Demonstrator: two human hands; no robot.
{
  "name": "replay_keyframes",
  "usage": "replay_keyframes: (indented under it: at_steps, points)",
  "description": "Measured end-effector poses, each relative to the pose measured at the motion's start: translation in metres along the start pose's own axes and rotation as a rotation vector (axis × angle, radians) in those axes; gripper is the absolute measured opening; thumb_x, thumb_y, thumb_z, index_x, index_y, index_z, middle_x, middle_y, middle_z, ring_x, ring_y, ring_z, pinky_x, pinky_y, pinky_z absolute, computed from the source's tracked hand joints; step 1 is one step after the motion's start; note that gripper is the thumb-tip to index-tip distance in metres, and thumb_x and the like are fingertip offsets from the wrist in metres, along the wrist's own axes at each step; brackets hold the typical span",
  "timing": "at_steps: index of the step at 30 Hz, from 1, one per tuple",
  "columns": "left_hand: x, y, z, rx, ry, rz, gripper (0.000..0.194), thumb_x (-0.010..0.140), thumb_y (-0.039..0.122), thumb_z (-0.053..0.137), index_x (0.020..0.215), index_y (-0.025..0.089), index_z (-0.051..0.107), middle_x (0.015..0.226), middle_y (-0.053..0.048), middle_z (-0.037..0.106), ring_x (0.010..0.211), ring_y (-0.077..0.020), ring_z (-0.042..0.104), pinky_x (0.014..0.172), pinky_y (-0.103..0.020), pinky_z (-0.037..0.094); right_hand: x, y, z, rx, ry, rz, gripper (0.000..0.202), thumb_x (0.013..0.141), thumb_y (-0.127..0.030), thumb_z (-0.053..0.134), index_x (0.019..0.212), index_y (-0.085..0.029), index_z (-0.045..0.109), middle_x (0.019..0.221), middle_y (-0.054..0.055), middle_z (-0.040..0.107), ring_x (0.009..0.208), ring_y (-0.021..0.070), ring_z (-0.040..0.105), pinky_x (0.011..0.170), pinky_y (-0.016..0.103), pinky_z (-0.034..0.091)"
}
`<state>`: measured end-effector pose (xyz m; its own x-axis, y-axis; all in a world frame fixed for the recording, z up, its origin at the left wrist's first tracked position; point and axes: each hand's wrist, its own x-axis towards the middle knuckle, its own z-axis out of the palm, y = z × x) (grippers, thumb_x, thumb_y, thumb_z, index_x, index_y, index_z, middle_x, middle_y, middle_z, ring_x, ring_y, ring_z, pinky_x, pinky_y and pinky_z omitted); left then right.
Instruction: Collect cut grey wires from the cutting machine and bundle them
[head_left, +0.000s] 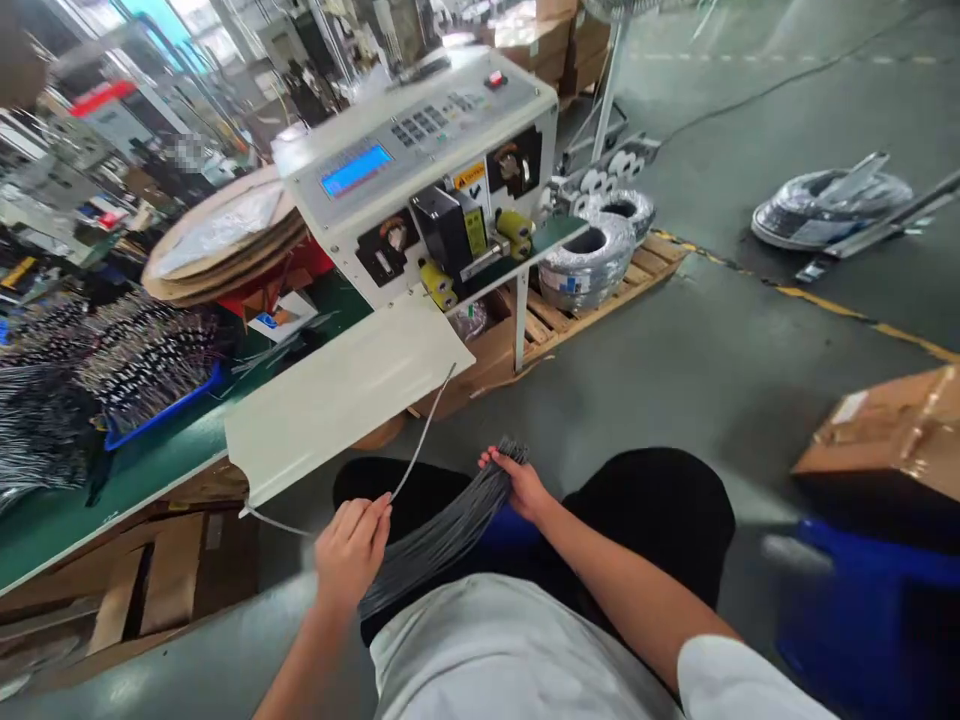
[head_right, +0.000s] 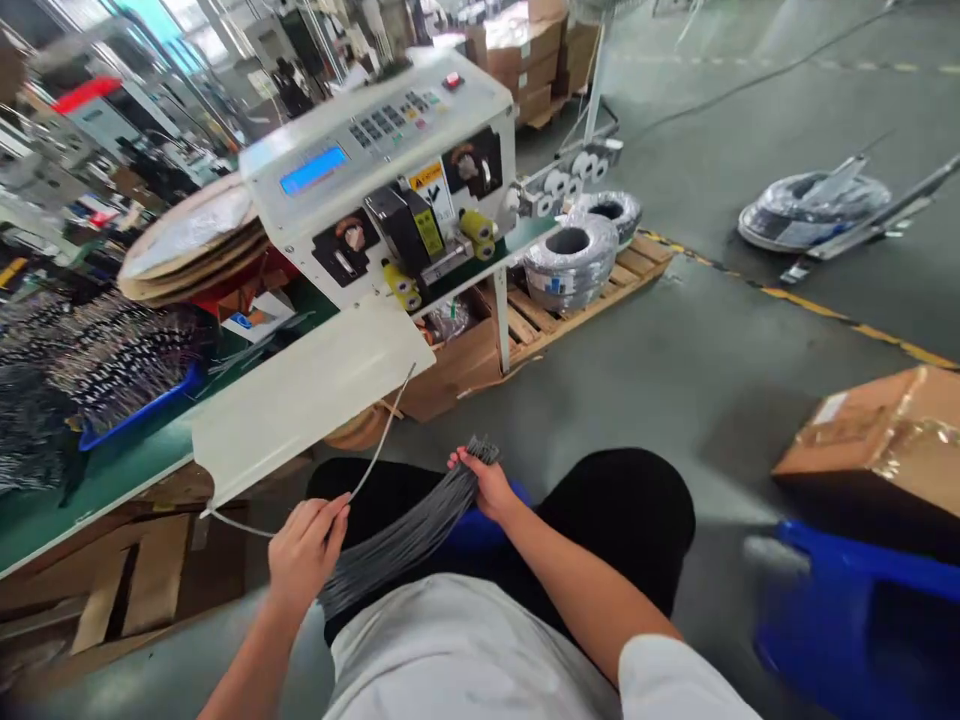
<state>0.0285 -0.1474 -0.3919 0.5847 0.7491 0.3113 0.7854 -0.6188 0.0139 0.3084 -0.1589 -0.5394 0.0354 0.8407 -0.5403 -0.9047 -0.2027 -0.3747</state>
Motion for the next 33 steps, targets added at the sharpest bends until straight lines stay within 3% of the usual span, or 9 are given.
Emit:
replay_keyframes:
  at_steps: [4,8,17,20,22,26,33]
  points:
    - [-0.027,0.034,0.034,-0.096,-0.211,-0.008,0.026,0.097,0.027,0.046,0.112,0.022,0.066,0.091,-0.005,0.066,0.086,-0.0183,0.061,0.079,-0.031,0.05,0.004,0.005,-0.006,0.009,-0.033,-0.003,0.027,0.067,-0.025,0.083,0.089,-0.018,0.069,0.092,0.005,0.077,0.087,0.0205,0.073,0.079,0.034,0.058]
    - [-0.042,0.044,0.052,-0.149,-0.307,-0.015,0.029,0.099,0.029,0.042,0.114,0.022,0.066,0.092,-0.005,0.065,0.087,-0.0181,0.06,0.077,-0.031,0.05,0.004,0.01,-0.01,0.02,-0.041,-0.012,0.027,0.069,-0.025,0.082,0.09,-0.018,0.068,0.095,0.006,0.077,0.089,0.0208,0.073,0.083,0.035,0.058]
    - [-0.046,0.038,0.053,-0.284,-0.154,-0.268,0.028,0.098,0.033,0.044,0.11,0.024,0.067,0.099,-0.006,0.066,0.094,-0.0187,0.061,0.084,-0.033,0.051,-0.001,0.01,-0.008,0.052,0.012,-0.026,0.026,0.065,-0.024,0.084,0.084,-0.019,0.067,0.08,0.002,0.074,0.079,0.0215,0.074,0.073,0.034,0.059]
    - [-0.046,0.038,0.054,-0.302,-0.125,-0.284,0.027,0.098,0.033,0.044,0.111,0.024,0.066,0.099,-0.006,0.065,0.095,-0.019,0.061,0.085,-0.033,0.05,-0.002,0.01,-0.008,0.024,0.03,-0.037,0.028,0.064,-0.025,0.085,0.085,-0.019,0.067,0.076,0.001,0.073,0.079,0.023,0.074,0.068,0.033,0.059]
    - [-0.046,0.037,0.054,-0.302,-0.119,-0.273,0.027,0.097,0.032,0.045,0.111,0.024,0.066,0.099,-0.006,0.065,0.095,-0.0186,0.061,0.085,-0.032,0.05,-0.003,0.01,-0.007,0.015,0.026,-0.055,0.028,0.064,-0.026,0.085,0.085,-0.02,0.068,0.084,0.001,0.075,0.082,0.0231,0.074,0.068,0.033,0.059]
    - [-0.05,0.035,0.054,-0.303,-0.156,-0.22,0.025,0.097,0.032,0.046,0.111,0.025,0.066,0.097,-0.004,0.064,0.092,-0.0171,0.06,0.084,-0.031,0.049,-0.004,0.01,-0.007,0.026,0.003,-0.06,0.026,0.064,-0.026,0.085,0.083,-0.02,0.068,0.103,0.005,0.076,0.095,0.0236,0.073,0.083,0.037,0.059]
    - [-0.052,0.031,0.048,-0.135,-0.316,-0.145,0.027,0.098,0.035,0.045,0.113,0.027,0.065,0.096,-0.003,0.064,0.092,-0.0199,0.057,0.081,-0.033,0.047,-0.003,0.018,-0.008,0.027,0.032,-0.133,0.026,0.067,-0.027,0.083,0.086,-0.02,0.067,0.094,0.005,0.078,0.084,0.0204,0.073,0.078,0.035,0.059]
